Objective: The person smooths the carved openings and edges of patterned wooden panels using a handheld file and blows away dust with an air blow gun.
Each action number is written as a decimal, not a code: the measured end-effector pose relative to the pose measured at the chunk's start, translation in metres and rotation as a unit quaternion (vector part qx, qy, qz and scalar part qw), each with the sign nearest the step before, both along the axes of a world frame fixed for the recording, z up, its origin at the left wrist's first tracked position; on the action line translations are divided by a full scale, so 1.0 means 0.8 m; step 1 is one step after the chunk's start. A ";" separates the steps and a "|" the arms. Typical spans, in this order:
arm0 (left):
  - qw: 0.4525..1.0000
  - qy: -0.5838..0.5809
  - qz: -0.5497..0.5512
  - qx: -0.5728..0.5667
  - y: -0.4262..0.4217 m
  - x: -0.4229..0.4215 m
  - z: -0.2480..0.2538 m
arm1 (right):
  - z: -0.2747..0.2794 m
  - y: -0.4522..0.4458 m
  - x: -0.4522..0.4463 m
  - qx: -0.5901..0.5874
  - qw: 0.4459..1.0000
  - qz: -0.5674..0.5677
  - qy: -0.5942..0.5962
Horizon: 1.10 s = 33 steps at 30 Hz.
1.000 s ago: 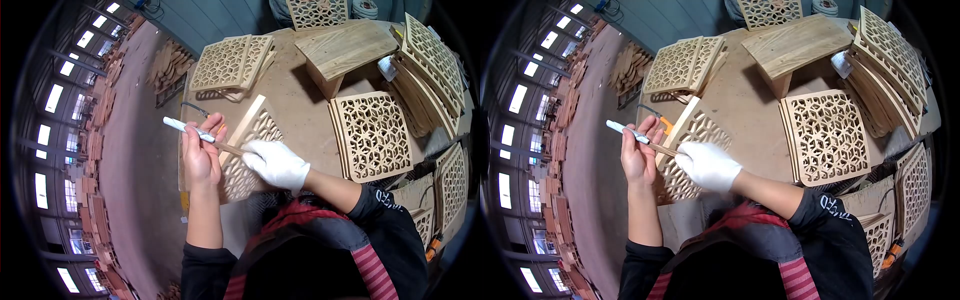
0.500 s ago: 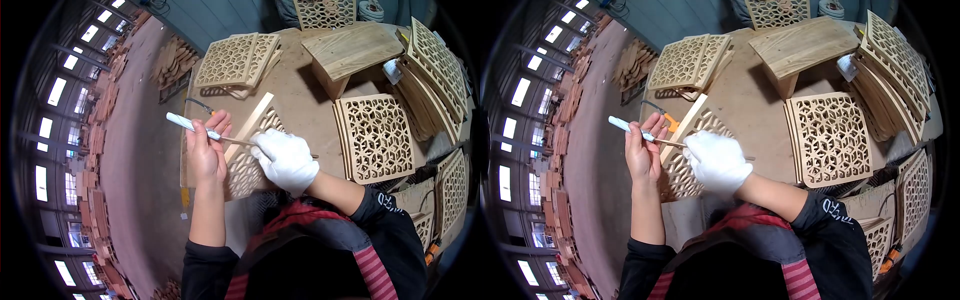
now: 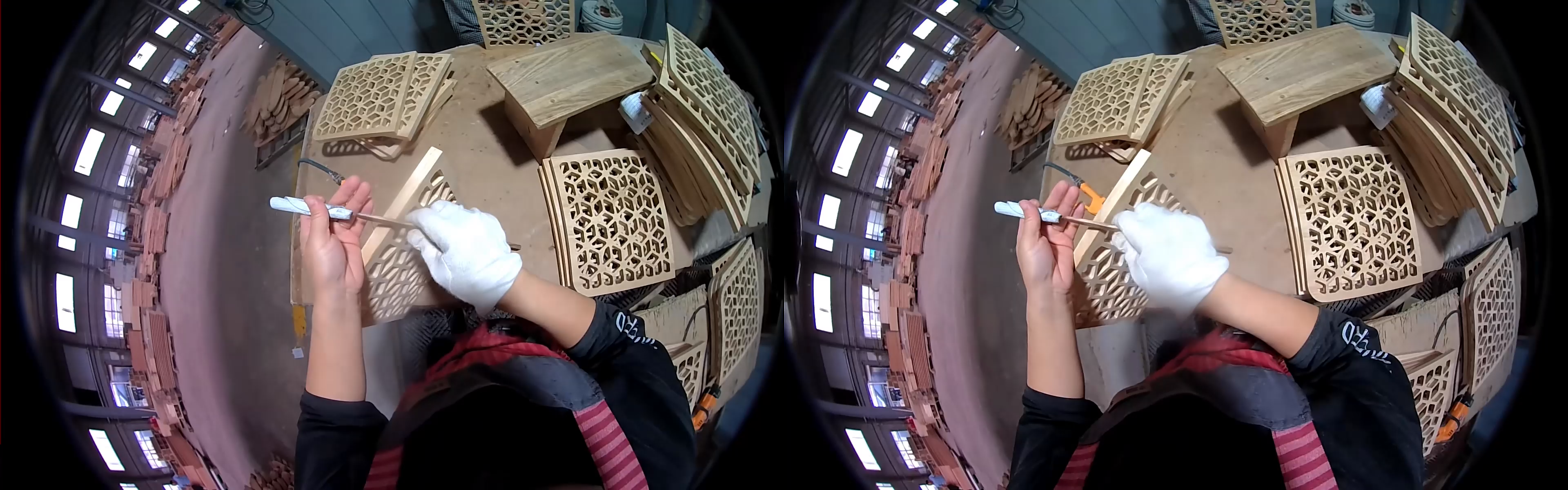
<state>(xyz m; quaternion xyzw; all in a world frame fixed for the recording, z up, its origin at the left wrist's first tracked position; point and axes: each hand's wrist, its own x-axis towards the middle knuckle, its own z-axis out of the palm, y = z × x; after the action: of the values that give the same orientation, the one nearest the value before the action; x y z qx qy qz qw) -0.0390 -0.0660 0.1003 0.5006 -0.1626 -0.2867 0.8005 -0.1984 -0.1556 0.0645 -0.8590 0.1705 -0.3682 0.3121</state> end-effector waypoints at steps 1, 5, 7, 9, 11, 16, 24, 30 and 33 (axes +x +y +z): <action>1.000 0.001 -0.002 -0.001 0.000 0.000 0.000 | 0.000 0.001 0.000 -0.002 1.000 0.000 -0.005; 1.000 -0.011 -0.010 0.002 0.000 -0.003 0.000 | 0.005 0.004 -0.002 0.004 1.000 0.000 -0.001; 1.000 -0.014 -0.011 0.002 0.000 -0.004 0.000 | 0.005 0.003 -0.002 0.015 1.000 0.006 0.006; 1.000 -0.020 -0.016 0.003 -0.001 -0.003 0.000 | 0.001 0.002 0.001 0.029 0.999 0.018 0.007; 0.999 -0.027 -0.026 0.005 0.000 -0.004 0.000 | 0.002 0.001 0.002 0.037 0.999 0.024 -0.002; 0.993 -0.082 -0.074 0.044 -0.002 -0.009 0.003 | 0.008 0.000 0.009 0.083 0.993 0.076 0.046; 0.989 -0.109 -0.097 0.034 -0.007 -0.021 -0.006 | 0.053 0.005 0.044 0.393 0.904 0.154 -0.069; 0.972 -0.196 -0.120 0.059 -0.002 -0.007 -0.006 | 0.002 0.001 0.055 0.289 0.917 0.156 -0.227; 0.907 -0.389 -0.085 0.134 -0.009 -0.006 -0.010 | 0.009 -0.032 0.004 0.375 0.913 0.105 -0.125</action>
<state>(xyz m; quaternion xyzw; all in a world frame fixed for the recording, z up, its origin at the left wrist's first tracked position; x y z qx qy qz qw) -0.0440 -0.0736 0.0926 0.6592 -0.4631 -0.1548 0.5719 -0.1954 -0.1809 0.0716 -0.6389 0.1646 -0.3466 0.6667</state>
